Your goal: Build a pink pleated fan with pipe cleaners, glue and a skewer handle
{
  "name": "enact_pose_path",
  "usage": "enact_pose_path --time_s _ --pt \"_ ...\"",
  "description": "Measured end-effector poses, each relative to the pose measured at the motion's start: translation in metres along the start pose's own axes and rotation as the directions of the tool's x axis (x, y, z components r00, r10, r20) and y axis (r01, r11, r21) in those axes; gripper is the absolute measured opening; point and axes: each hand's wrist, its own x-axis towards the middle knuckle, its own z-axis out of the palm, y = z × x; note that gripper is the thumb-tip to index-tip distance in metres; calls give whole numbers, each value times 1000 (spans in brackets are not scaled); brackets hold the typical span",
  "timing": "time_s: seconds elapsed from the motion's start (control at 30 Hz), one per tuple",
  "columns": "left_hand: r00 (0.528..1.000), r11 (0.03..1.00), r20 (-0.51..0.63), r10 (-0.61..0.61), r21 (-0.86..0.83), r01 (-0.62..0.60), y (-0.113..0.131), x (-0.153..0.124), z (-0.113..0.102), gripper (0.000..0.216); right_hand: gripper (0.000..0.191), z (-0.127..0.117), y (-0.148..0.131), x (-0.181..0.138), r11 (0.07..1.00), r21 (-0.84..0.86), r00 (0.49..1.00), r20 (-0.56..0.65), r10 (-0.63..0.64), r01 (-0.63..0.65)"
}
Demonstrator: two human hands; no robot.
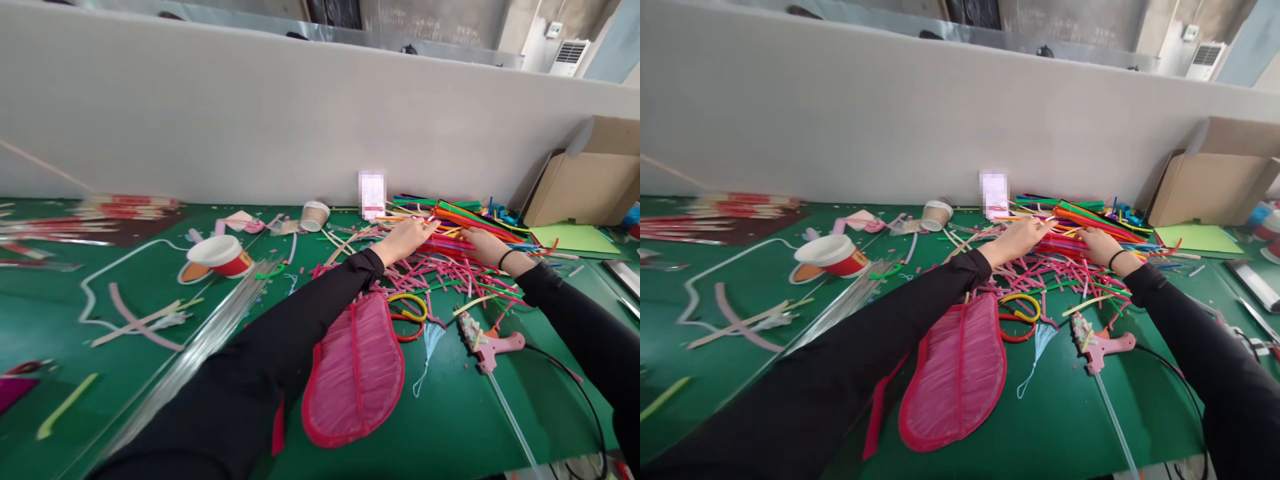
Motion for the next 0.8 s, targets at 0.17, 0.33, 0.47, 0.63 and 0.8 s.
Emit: enact_pose_path --time_s 0.17,0.33,0.47,0.63,0.8 --pt "1000 998 15 -20 63 19 -26 -22 -27 66 38 1 5 -7 1000 -11 1000 -21 3 -3" --pt "979 976 -31 -203 69 205 -72 -87 -70 54 38 4 12 -8 1000 -26 1000 -26 17 -18" --pt "900 920 -192 -392 -85 382 -93 -151 -106 47 39 0 10 -5 999 -28 1000 -10 23 -23" --pt "751 818 -328 -573 -280 502 -90 -209 -144 39 30 -29 -14 8 999 0 997 -54 45 -45" --pt "635 711 -361 -683 -527 465 -73 -226 -168 29 28 -60 -104 26 992 106 975 -219 -37 61"
